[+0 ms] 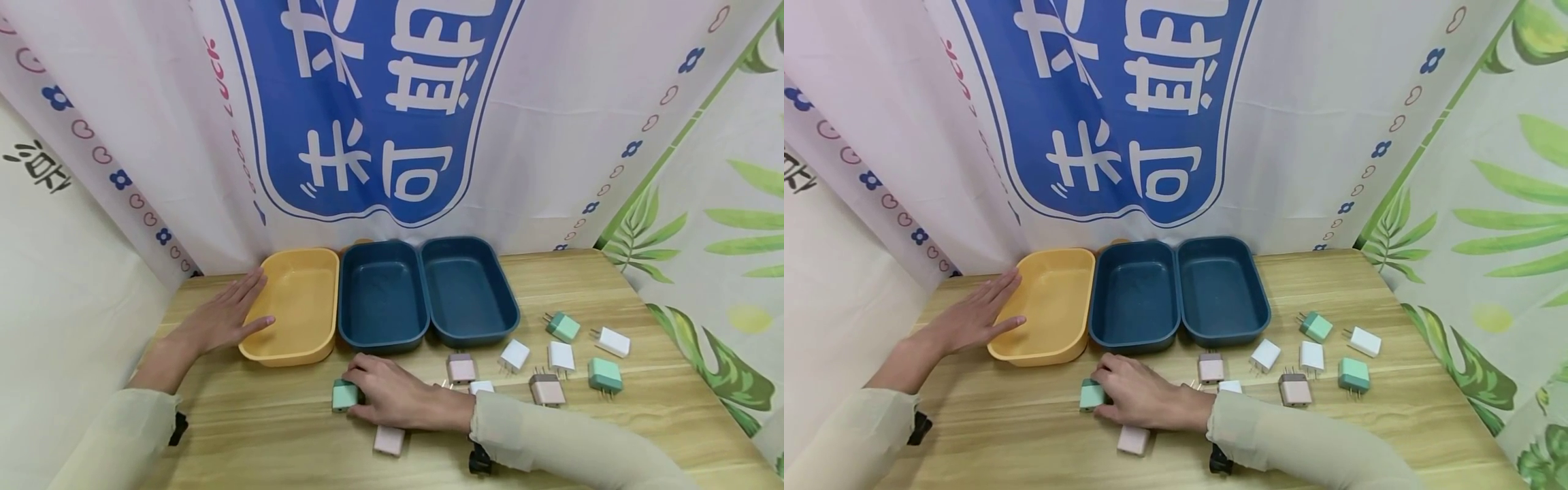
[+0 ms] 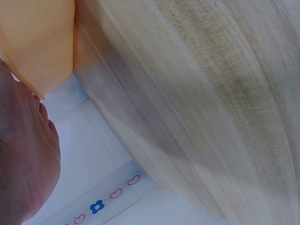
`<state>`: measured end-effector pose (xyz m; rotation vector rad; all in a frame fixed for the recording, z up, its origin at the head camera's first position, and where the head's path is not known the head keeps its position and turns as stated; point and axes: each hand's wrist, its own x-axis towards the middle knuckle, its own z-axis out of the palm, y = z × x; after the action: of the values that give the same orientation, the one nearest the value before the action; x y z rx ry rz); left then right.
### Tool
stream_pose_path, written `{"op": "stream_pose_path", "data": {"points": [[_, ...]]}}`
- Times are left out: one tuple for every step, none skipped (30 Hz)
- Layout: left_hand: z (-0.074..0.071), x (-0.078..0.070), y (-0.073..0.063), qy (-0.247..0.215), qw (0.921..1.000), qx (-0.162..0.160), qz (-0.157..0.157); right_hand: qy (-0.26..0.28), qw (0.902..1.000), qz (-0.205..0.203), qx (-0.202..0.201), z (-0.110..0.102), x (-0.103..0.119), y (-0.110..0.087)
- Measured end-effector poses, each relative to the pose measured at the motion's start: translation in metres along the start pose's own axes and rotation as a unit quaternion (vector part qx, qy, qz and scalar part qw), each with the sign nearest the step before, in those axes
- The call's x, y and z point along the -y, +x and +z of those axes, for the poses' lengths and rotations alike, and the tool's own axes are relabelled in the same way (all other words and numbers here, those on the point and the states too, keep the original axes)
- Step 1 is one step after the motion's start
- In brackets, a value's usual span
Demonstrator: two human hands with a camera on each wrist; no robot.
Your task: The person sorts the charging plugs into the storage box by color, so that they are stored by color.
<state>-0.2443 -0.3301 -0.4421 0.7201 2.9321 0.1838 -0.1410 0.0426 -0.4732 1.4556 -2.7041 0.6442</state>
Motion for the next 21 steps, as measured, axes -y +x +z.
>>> {"op": "stream_pose_path", "data": {"points": [[0.0,0.0,0.0,-0.002,1.0,0.001,0.0,-0.001,1.0,0.0,-0.001,0.001,0.0,0.001],[0.0,0.0,-0.001,-0.002,1.0,0.001,0.0,-0.002,1.0,0.0,-0.002,0.001,0.001,0.002],[0.0,0.0,-0.001,-0.002,1.0,0.001,0.0,-0.003,1.0,-0.001,-0.003,0.002,0.001,0.002],[0.0,0.0,-0.001,-0.002,1.0,0.001,0.0,-0.003,1.0,-0.003,-0.004,0.002,0.001,0.003],[0.0,0.0,-0.001,-0.002,1.0,0.001,0.0,-0.004,1.0,-0.005,-0.004,0.002,0.001,0.004],[0.0,0.0,-0.001,-0.001,1.0,0.001,-0.001,-0.005,1.0,-0.007,-0.004,0.002,0.001,0.005],[0.0,0.0,-0.002,-0.001,1.0,0.0,-0.001,-0.005,0.9999,-0.009,-0.005,0.003,0.001,0.005],[0.0,0.0,-0.002,-0.001,1.0,0.0,-0.002,-0.005,0.9999,-0.012,-0.007,0.003,0.001,0.005],[0.001,0.0,-0.002,-0.001,1.0,0.0,-0.002,-0.005,0.9998,-0.015,-0.008,0.003,0.001,0.006],[0.001,0.0,-0.002,-0.001,1.0,0.001,-0.002,-0.004,0.9998,-0.019,-0.009,0.003,0.001,0.005],[0.001,0.0,-0.002,-0.001,1.0,0.002,-0.002,-0.003,0.9997,-0.023,-0.01,0.003,0.001,0.005],[0.002,0.0,-0.002,-0.001,1.0,0.002,-0.002,-0.001,0.9996,-0.026,-0.011,0.003,0.001,0.005],[0.002,0.0,-0.003,-0.002,1.0,0.002,-0.001,0.001,0.9995,-0.03,-0.011,0.003,0.001,0.004],[0.003,0.0,-0.003,-0.001,1.0,0.001,0.0,0.005,0.9994,-0.034,-0.011,0.003,0.001,0.003],[0.003,0.0,-0.003,-0.001,1.0,0.0,0.001,0.007,0.9992,-0.037,-0.011,0.002,0.001,0.003],[0.003,0.0,-0.003,-0.001,1.0,-0.003,0.003,0.008,0.9991,-0.041,-0.012,0.002,0.001,0.002],[0.003,0.001,-0.002,-0.001,1.0,-0.005,0.004,0.011,0.9989,-0.044,-0.013,0.0,0.002,0.002],[0.003,0.001,-0.002,0.001,1.0,-0.007,0.006,0.015,0.9988,-0.046,-0.013,-0.002,0.003,0.002],[0.003,0.002,-0.002,0.002,0.9999,-0.009,0.007,0.018,0.9985,-0.049,-0.014,-0.004,0.004,0.002],[0.003,0.002,-0.001,0.003,0.9999,-0.009,0.007,0.022,0.9983,-0.052,-0.015,-0.007,0.005,0.002],[0.003,0.002,-0.001,0.004,0.9999,-0.009,0.008,0.025,0.9981,-0.054,-0.016,-0.01,0.006,0.002]]}}
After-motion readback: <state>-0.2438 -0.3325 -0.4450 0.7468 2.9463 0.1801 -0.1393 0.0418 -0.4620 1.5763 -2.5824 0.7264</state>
